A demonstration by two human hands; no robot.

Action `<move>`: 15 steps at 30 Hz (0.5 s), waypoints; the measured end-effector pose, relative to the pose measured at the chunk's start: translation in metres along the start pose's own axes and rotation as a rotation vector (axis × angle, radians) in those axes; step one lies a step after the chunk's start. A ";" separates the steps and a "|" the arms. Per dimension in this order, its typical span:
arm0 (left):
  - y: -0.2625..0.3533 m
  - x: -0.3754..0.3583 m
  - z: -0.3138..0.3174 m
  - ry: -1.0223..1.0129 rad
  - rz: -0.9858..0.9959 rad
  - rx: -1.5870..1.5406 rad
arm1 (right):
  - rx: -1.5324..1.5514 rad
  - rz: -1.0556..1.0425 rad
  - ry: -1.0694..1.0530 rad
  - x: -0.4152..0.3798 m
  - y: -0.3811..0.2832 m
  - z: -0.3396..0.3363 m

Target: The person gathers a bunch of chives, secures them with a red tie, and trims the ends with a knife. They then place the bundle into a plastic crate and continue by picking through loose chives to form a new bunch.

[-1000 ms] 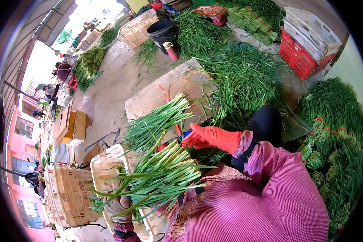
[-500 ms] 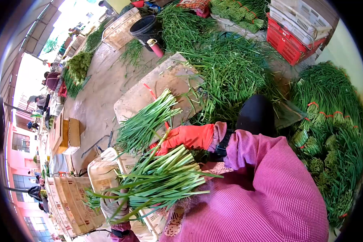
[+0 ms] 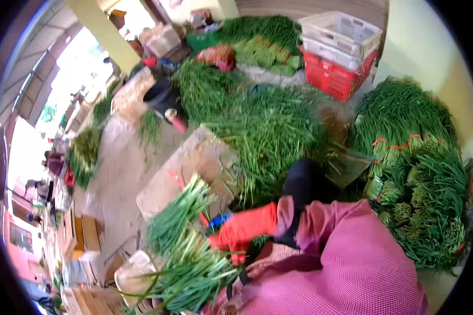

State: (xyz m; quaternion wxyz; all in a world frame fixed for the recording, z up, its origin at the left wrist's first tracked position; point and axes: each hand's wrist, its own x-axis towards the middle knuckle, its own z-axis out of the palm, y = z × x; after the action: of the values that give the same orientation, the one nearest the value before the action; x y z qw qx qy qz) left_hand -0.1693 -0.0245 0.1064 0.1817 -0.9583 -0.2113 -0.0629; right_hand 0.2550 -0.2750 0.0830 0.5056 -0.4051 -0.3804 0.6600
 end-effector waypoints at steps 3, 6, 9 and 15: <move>0.012 0.011 -0.008 0.143 0.061 0.160 | -0.127 0.235 0.002 0.007 0.006 0.034; 0.005 0.008 0.009 0.066 0.008 -0.030 | -0.136 0.207 -0.013 0.004 0.023 0.017; 0.010 0.018 0.001 0.242 0.105 -0.061 | -0.168 0.204 -0.054 -0.002 0.018 0.010; 0.020 0.026 -0.015 0.178 0.128 0.086 | 0.305 -0.265 0.328 -0.021 0.017 -0.020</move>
State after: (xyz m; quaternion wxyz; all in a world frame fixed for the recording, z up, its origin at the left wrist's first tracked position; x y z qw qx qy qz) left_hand -0.1381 -0.0369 0.1194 0.2446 -0.9517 -0.1352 -0.1271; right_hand 0.2706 -0.2975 0.0629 0.6978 -0.3724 -0.2393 0.5632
